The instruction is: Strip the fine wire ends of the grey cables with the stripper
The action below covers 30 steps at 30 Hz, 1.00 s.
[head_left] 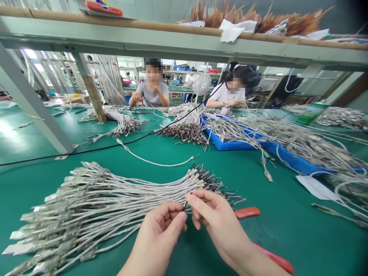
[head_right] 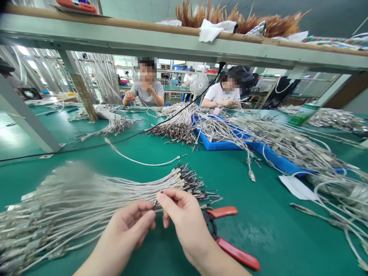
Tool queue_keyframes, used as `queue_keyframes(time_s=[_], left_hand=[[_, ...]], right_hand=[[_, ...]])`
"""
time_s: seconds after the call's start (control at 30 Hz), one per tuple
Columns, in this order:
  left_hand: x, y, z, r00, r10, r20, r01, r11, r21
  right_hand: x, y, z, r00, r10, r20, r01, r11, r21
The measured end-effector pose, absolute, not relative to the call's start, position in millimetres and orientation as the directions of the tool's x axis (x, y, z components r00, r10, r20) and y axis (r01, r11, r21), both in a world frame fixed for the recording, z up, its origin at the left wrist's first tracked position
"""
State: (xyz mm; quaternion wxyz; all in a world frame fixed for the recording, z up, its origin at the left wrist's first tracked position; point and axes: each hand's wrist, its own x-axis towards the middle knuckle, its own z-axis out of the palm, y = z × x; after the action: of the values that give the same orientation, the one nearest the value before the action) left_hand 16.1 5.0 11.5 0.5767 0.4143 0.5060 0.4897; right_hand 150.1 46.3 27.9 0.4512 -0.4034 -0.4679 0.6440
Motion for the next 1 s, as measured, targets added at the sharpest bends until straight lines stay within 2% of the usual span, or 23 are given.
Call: queue_keyframes(time_s=[0.4,0.73,0.9,1.0], left_hand=[[18.9,4.9,10.6,-0.051,0.975,-0.218,-0.204,0.203,0.958],[19.5,4.0,17.3,-0.035,0.971,-0.235,-0.204,0.223,0.953],[15.9,2.8,17.9,-0.040,0.988,-0.150,-0.153,0.142,0.978],[14.9,2.6,17.7,-0.019,0.987,-0.158,-0.138,0.154,0.978]], right_hand=[[149.4,44.3,23.9,-0.248,0.963,-0.105,-0.193,-0.156,-0.969],[150.5,41.9,25.3,-0.282,0.959,-0.005,-0.086,-0.031,-0.996],[153.8,42.4,27.5,-0.245,0.969,0.017,-0.183,-0.029,-0.983],[153.5,41.6,28.0,-0.230,0.973,-0.001,-0.258,-0.062,-0.964]])
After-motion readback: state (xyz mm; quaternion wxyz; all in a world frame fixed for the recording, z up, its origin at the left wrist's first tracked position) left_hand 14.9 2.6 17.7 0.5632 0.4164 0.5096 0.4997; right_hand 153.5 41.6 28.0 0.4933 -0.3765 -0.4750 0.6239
